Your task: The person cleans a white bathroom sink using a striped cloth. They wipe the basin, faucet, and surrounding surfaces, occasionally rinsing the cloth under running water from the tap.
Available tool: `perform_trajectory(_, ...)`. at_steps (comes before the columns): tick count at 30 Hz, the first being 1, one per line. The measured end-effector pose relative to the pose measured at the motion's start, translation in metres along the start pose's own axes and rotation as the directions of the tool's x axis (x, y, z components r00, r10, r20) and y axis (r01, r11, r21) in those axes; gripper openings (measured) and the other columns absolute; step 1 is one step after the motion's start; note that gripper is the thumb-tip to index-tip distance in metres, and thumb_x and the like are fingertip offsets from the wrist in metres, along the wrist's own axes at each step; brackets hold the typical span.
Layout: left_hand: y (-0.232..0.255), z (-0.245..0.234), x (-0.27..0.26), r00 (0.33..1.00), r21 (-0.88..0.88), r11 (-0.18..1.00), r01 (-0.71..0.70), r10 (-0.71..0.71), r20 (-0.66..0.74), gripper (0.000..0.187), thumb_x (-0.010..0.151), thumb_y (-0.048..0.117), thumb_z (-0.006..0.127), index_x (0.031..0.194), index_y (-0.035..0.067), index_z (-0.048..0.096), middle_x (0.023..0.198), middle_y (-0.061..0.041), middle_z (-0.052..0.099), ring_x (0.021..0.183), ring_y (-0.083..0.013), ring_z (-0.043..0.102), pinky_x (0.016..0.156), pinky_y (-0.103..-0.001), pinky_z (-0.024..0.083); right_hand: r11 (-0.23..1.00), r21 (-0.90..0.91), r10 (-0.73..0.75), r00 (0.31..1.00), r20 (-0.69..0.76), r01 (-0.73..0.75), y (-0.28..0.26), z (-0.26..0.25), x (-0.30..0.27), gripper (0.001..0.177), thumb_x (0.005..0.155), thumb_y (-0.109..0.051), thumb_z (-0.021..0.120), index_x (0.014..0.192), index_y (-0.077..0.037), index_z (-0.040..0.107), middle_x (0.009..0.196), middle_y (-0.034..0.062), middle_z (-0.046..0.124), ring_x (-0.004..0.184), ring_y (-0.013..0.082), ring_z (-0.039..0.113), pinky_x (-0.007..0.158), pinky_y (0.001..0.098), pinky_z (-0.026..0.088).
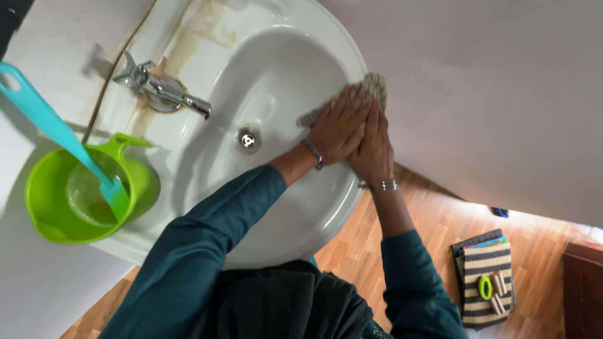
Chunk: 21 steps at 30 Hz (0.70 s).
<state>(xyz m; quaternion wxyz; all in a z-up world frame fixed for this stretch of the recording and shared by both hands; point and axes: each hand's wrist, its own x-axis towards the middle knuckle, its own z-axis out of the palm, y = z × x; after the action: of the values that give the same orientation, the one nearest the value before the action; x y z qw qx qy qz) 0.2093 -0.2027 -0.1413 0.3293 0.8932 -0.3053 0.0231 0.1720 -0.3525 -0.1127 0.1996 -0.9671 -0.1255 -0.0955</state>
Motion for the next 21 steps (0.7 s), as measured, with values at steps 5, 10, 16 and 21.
perform_trajectory(5,-0.056,-0.044,0.066,0.980,0.204,0.967,0.154,-0.123,-0.157,0.058,0.107,0.033,0.035,0.159,0.009,0.037,0.170,-0.016,0.021,0.158,-0.0394,0.011,0.128,-0.057,0.011,0.990,-0.047,0.138,0.977,0.164,-0.132,0.005,0.021,0.126,0.077,0.101,-0.032,0.059,0.164,-0.006,0.023,0.148,0.0238,0.050,0.120,0.0413,0.061,0.086,0.0501,0.057)
perform_trajectory(10,-0.113,-0.069,0.081,0.902,0.430,0.818,0.383,-0.229,-0.367,0.063,0.110,0.033,0.036,0.163,-0.001,0.035,0.172,-0.018,0.021,0.159,-0.0326,0.010,0.129,-0.050,0.002,0.956,-0.199,-0.194,0.974,0.119,0.215,-0.008,0.066,0.212,0.072,0.097,-0.024,0.064,0.161,-0.010,0.034,0.156,0.0199,0.049,0.122,0.0410,0.059,0.088,0.0479,0.057)
perform_trajectory(16,-0.152,-0.096,0.061,0.829,0.551,0.622,0.557,-0.375,-0.415,0.064,0.108,0.027,0.039,0.167,0.004,0.030,0.173,-0.015,0.020,0.160,-0.0311,0.008,0.129,-0.054,-0.006,0.859,-0.229,-0.491,0.862,-0.124,0.457,-0.063,0.110,0.234,0.084,0.095,-0.035,0.075,0.161,-0.003,0.035,0.160,0.0287,0.038,0.143,0.0475,0.040,0.110,0.0655,0.033)
perform_trajectory(21,-0.148,-0.142,0.031,0.626,0.761,0.289,0.581,-0.756,-0.191,0.070,0.104,0.041,0.031,0.162,0.003,0.024,0.167,-0.018,0.021,0.154,-0.0348,0.008,0.116,-0.058,-0.014,0.709,-0.200,-0.690,0.723,-0.002,0.676,-0.116,0.119,0.236,0.084,0.086,-0.048,0.081,0.154,-0.011,0.050,0.161,0.0240,0.036,0.148,0.0493,0.029,0.112,0.0763,0.017)
